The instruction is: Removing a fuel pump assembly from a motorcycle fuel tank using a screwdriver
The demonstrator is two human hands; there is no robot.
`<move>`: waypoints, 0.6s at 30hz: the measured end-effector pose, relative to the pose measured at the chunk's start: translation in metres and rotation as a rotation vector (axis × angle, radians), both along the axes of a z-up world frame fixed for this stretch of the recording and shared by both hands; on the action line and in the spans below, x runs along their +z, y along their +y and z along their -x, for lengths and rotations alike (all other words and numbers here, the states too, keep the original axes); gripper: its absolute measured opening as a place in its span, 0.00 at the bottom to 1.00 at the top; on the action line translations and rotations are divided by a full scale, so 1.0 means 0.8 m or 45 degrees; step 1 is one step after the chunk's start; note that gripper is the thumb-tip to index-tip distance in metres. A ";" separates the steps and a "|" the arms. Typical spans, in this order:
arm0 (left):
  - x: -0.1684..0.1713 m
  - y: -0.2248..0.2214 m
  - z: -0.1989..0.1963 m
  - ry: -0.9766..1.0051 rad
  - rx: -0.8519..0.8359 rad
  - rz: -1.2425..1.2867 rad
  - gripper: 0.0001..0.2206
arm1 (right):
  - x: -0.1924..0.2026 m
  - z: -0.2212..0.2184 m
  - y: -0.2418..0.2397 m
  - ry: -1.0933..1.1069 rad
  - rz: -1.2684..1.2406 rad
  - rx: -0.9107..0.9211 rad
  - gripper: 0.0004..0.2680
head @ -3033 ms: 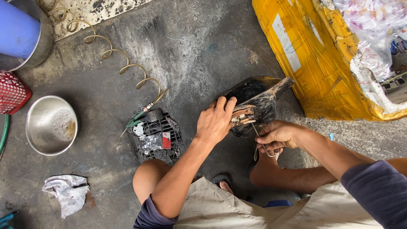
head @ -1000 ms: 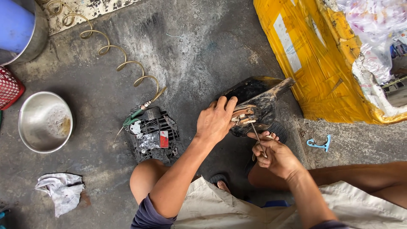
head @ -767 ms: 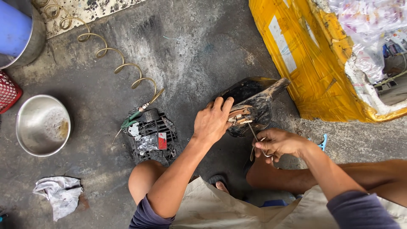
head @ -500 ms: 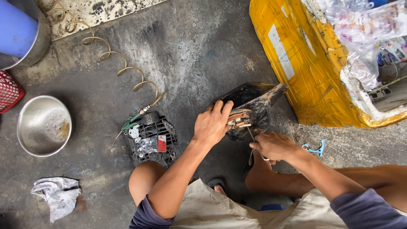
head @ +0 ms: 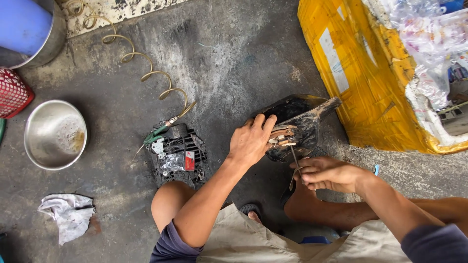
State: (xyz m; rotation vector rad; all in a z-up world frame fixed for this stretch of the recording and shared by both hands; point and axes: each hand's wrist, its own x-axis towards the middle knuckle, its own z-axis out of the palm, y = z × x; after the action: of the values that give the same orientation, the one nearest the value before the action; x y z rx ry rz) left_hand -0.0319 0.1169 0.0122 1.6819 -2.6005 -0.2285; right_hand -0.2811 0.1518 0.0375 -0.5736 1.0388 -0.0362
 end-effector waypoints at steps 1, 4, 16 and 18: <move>-0.001 0.000 -0.001 -0.001 -0.006 0.008 0.38 | 0.008 0.000 0.009 0.070 0.092 0.023 0.30; 0.002 -0.003 0.000 0.016 -0.018 0.007 0.38 | 0.000 -0.005 0.024 0.213 0.291 0.043 0.35; 0.006 -0.009 0.003 0.040 0.005 -0.028 0.36 | -0.010 -0.005 0.018 0.006 0.160 -0.082 0.21; 0.005 -0.010 0.004 0.036 0.018 -0.009 0.36 | -0.018 0.004 0.014 -0.064 0.094 -0.070 0.21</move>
State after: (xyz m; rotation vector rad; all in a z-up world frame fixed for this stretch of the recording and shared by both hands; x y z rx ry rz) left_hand -0.0355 0.1088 0.0159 1.6864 -2.5698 -0.2589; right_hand -0.2843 0.1629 0.0228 -0.6081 1.0074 -0.1375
